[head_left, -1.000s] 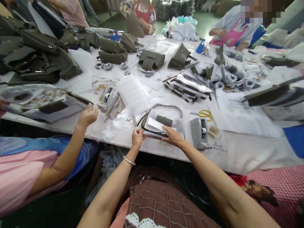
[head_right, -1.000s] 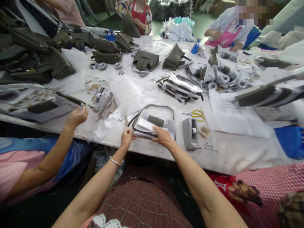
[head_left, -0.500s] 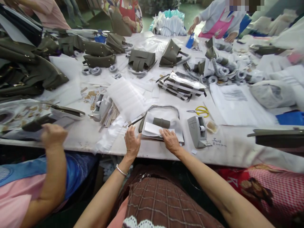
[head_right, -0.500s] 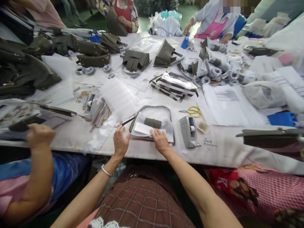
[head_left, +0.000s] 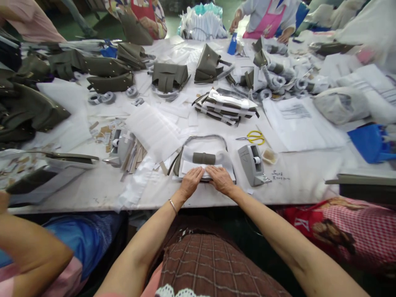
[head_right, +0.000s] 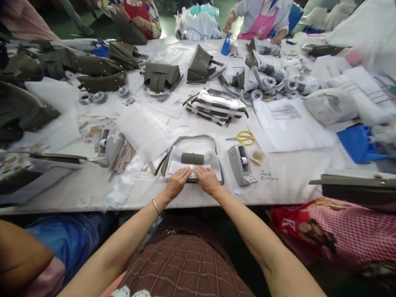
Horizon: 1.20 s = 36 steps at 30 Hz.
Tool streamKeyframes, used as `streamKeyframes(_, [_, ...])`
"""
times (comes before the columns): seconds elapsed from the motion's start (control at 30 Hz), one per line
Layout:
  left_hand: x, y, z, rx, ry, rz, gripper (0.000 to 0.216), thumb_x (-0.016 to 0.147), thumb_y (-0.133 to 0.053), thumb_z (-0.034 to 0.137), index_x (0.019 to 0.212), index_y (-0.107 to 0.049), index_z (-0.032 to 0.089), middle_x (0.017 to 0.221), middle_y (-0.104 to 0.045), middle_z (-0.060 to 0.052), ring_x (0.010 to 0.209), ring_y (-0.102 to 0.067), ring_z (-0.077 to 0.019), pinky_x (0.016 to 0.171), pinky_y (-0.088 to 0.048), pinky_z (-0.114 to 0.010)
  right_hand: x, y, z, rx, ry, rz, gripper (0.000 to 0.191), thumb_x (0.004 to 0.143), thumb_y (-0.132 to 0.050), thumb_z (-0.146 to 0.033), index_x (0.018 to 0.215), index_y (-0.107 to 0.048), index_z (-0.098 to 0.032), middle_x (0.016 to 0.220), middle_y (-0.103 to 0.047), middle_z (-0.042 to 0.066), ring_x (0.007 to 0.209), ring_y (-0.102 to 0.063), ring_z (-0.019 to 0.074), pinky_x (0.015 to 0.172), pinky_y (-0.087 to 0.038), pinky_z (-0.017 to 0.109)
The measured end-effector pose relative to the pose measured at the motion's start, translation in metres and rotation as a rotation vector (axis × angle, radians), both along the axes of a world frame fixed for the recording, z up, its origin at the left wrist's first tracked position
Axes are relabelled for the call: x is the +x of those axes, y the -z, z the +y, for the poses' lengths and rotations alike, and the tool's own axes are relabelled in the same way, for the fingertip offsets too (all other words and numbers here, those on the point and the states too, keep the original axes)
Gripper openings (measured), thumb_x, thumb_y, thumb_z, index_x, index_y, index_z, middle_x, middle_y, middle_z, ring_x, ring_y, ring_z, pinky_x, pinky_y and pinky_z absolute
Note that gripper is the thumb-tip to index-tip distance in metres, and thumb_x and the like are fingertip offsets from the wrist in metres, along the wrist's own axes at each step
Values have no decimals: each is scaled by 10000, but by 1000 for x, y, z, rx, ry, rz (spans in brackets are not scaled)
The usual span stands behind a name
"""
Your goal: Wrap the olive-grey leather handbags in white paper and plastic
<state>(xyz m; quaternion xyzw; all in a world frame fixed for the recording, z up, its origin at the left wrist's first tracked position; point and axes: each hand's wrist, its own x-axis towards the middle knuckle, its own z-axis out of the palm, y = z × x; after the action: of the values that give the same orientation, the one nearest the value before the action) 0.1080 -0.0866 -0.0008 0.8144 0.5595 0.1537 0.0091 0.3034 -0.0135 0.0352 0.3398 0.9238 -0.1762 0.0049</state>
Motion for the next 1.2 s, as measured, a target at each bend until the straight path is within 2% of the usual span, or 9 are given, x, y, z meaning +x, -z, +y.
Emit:
streamKeyframes(0.2, [7,-6,-5,9,78,133,482,931,-398,71,1397,-487,159,1432,-530,-143,1344,-479,-285,1113,-385,-522,6,15,-6,49,26,88,522,891,-393,-67,1398,-492,-145,1469,-485,161,1360,-450,252,1088,-336,462])
streamKeyframes(0.4, [22,-4,8,12,132,188,309,953,-438,121,1205,-606,180,1236,-636,-151,1238,-560,-317,1045,-429,-562,3,20,-10,41,76,184,453,922,-377,-103,1341,-541,-154,1450,-514,142,1365,-445,244,1117,-313,483])
streamKeyframes(0.57, [26,-3,8,48,118,184,266,961,-434,132,1153,-615,167,1214,-618,-163,1226,-560,-320,1034,-437,-564,21,1,-46,-50,373,459,346,897,-517,-226,1232,-598,-197,1398,-561,129,1361,-443,254,1157,-300,485])
streamKeyframes(0.67, [24,-2,4,74,116,188,275,961,-420,114,1149,-614,159,1208,-618,-153,1231,-557,-308,1048,-435,-541,36,8,-82,-315,916,767,344,850,-622,-370,1149,-600,-201,1207,-661,132,1195,-584,272,1060,-441,485])
streamKeyframes(0.73, [22,0,2,75,100,165,335,956,-404,92,1225,-588,169,1219,-615,-148,1250,-545,-298,1066,-424,-530,36,18,-94,-683,1248,947,405,755,-729,-424,1051,-596,-183,1022,-703,105,1033,-664,271,952,-530,468])
streamKeyframes(0.8, [21,3,0,76,84,138,413,953,-398,87,1328,-535,195,1240,-608,-147,1266,-534,-296,1077,-412,-532,27,26,-94,-1059,1401,1111,444,657,-821,-406,958,-594,-170,905,-711,74,950,-694,260,907,-562,441])
streamKeyframes(0.93, [18,8,-2,94,77,86,504,947,-423,103,1422,-465,265,1284,-595,-131,1296,-508,-295,1100,-382,-537,1,33,-75,-1344,1505,1366,315,663,-833,-304,870,-635,-174,874,-731,65,947,-700,223,909,-574,376])
streamKeyframes(1.03, [17,11,-2,94,74,39,480,942,-471,142,1403,-491,276,1309,-589,-116,1326,-475,-301,1113,-360,-544,-4,38,-70,-1350,1547,1431,187,709,-774,-246,837,-646,-198,855,-732,48,941,-698,214,912,-581,382])
streamKeyframes(1.2, [19,11,1,74,31,-58,386,931,-572,288,1316,-571,272,1289,-615,-111,1314,-477,-315,1095,-368,-558,1,54,-82,-1306,1414,1413,142,748,-729,-246,823,-609,-231,857,-720,23,938,-697,201,973,-557,421])
